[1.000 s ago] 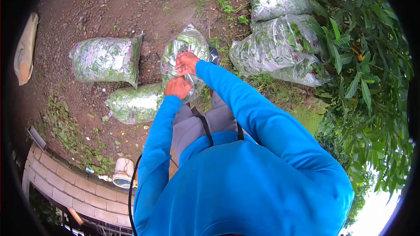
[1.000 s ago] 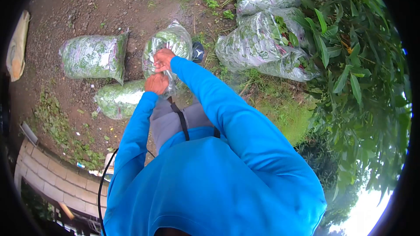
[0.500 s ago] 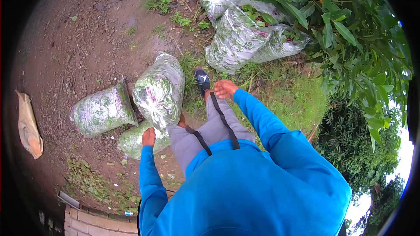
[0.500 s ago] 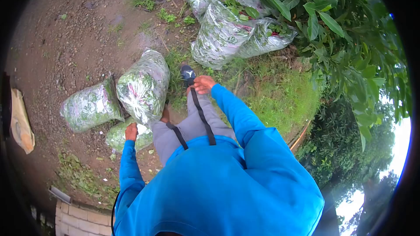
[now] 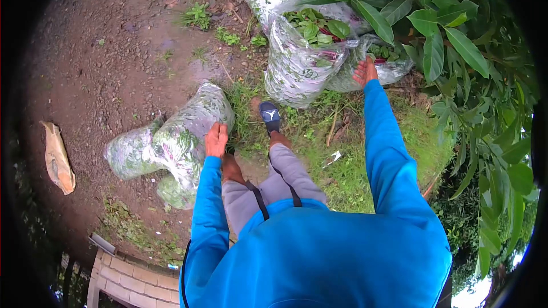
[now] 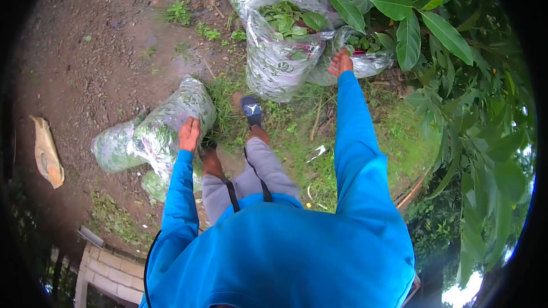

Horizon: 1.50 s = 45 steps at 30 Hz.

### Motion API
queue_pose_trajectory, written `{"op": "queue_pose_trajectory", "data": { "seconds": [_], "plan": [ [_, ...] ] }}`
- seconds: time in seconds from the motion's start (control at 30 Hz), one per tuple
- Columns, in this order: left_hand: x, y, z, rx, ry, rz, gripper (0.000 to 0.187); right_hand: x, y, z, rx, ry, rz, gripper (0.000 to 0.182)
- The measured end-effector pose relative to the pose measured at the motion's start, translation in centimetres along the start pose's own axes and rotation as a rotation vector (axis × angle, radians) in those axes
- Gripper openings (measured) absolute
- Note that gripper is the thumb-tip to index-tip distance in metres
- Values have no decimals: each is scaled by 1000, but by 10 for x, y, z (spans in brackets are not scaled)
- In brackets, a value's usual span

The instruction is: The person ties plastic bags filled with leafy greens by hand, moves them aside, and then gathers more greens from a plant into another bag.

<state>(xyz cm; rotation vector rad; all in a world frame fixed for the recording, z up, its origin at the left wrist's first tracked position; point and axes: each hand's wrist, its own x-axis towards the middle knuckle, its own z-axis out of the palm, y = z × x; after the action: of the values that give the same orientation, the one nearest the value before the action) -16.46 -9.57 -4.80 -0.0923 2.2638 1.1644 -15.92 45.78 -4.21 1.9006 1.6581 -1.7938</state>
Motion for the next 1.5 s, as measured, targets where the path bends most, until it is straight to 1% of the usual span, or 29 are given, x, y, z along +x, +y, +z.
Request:
{"op": "queue_pose_trajectory", "data": {
  "seconds": [0.07, 0.2, 0.23, 0.3, 0.4, 0.5, 0.53, 0.57, 0.6, 0.63, 0.67, 0.7, 0.73, 0.8, 0.83, 0.87, 0.93, 0.97, 1.0, 1.07, 1.1, 1.13, 1.2, 1.23, 1.3, 1.37, 1.43, 1.47, 1.5],
  "plan": [
    [34, 42, 39, -63, -60, -1, 35, 26, -34, 8, 6, -23, -13, 72],
    [83, 166, 96, -96, -54, 20, 41, 65, -60, 32, -136, -80, -64, 69],
    [96, 187, 110, -66, -38, 20, 46, 67, -62, 37, -220, -149, -133, 66],
    [121, 219, 136, -21, 9, -16, 58, 76, -65, 42, -363, -241, -201, 56],
    [147, 253, 164, 85, 33, -87, 70, 105, -70, 48, -502, -237, -244, 56],
    [161, 257, 181, 226, -30, -128, 75, 327, -83, 13, -352, -558, 191, 55],
    [165, 255, 188, 274, -77, -140, 75, 386, -73, 15, -368, -771, 263, 55],
    [168, 246, 194, 282, -62, -118, 64, 445, -63, 16, -387, -1000, 330, 55],
    [167, 238, 196, 287, -71, -124, 64, 491, -56, 19, -405, -1221, 383, 55],
    [166, 232, 195, 286, -86, -116, 58, 419, -64, 32, -524, -1053, -19, 53],
    [164, 225, 194, 283, -97, -110, 53, 331, -76, 49, -795, -725, -447, 51],
    [159, 215, 195, 239, -72, -64, 46, 220, -91, 70, -1012, -333, -689, 49],
    [158, 204, 194, 239, -63, -76, 46, 203, -101, 76, -1015, -348, -692, 49],
    [154, 183, 193, 115, -83, 30, 44, 181, -113, 94, -854, -731, -541, 42],
    [151, 177, 192, 47, -52, 87, 42, 172, -124, 99, -873, -862, -398, 34],
    [149, 171, 191, 40, -36, 69, 42, 179, -116, 104, -888, -882, -398, 34],
    [143, 163, 185, -20, -44, 164, 43, 180, -103, 110, -588, -1079, -1084, 28],
    [139, 162, 182, -25, -32, 145, 43, 182, -104, 116, -519, -960, -279, 23],
    [134, 162, 180, -32, -54, 148, 41, 183, -102, 121, -531, -974, -272, 23],
    [122, 158, 177, -45, -68, 142, 40, 179, -97, 128, -530, -740, -110, 22],
    [113, 156, 178, -62, -68, 151, 39, 172, -98, 118, -643, -811, -482, 23],
    [104, 153, 179, -81, -67, 162, 38, 170, -94, 111, -652, -816, -481, 23],
    [81, 133, 188, -68, -5, 234, 34, 169, -83, 97, -627, -669, -695, 25],
    [65, 128, 191, -77, 44, 230, 31, 132, -80, 91, -652, -554, -753, 28],
    [38, 125, 189, -92, 97, 221, 28, 107, -54, 79, -549, -490, -736, 30],
    [14, 122, 184, -131, -23, 134, 24, 92, -30, 69, -444, -428, -714, 32],
    [-8, 113, 185, -134, -15, 115, 23, 75, -15, 66, -144, -518, -510, 35],
    [-18, 118, 180, -130, -11, 99, 22, 66, -8, 66, -148, -533, -506, 35],
    [-30, 122, 175, -230, -72, -8, 21, 56, 1, 68, 6, -526, -386, 36]
  ]
}}
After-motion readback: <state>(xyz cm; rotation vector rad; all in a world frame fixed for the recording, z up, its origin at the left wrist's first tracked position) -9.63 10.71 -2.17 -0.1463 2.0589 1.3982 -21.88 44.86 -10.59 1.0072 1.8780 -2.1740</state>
